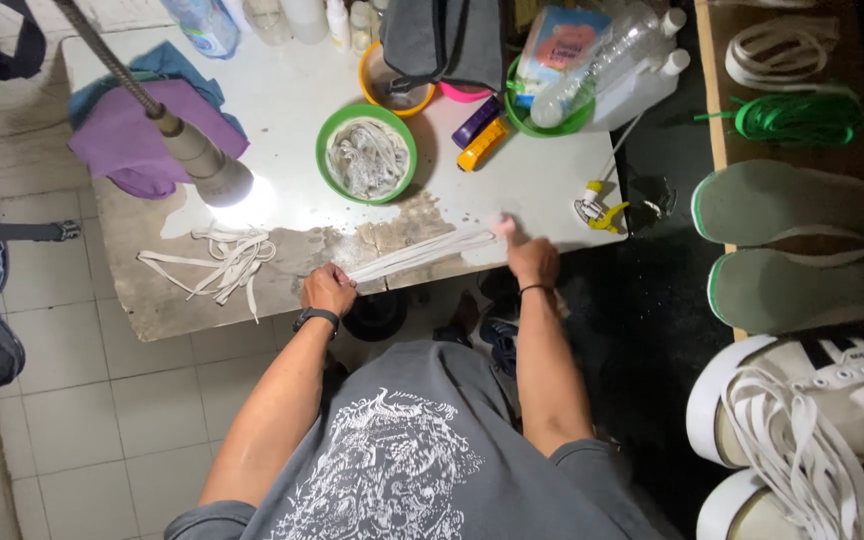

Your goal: Brushing a set of white shoelaces on a workbench using a small brush to clean them.

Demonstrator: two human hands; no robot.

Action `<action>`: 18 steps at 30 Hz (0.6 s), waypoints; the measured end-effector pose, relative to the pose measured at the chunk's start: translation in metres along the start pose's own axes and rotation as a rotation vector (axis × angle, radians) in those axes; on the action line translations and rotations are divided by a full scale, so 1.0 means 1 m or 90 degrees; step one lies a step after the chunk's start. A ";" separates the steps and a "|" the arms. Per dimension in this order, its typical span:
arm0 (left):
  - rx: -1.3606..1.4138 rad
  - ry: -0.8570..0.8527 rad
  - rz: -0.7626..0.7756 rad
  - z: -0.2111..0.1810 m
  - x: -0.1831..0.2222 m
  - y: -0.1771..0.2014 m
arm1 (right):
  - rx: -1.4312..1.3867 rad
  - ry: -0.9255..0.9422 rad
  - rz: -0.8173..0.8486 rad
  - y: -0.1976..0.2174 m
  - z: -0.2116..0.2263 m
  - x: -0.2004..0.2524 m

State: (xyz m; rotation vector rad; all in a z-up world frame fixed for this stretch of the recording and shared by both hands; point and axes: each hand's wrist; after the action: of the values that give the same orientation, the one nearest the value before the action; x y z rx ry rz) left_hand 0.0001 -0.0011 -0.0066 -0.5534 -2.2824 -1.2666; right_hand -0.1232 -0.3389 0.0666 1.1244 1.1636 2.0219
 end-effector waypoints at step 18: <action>0.011 -0.005 0.006 0.000 0.004 0.002 | 0.092 0.261 0.205 -0.078 0.097 0.076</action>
State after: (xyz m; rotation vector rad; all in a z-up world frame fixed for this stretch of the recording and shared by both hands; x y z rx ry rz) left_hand -0.0020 0.0002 -0.0026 -0.5638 -2.2927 -1.2407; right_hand -0.0739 -0.2021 0.0544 1.0469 1.4181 2.5376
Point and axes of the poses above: each hand's wrist, its own x-axis away from the middle knuckle, its own y-axis out of the back of the hand, z = x × y, and after that the axes turned 2 degrees about y, right-handed
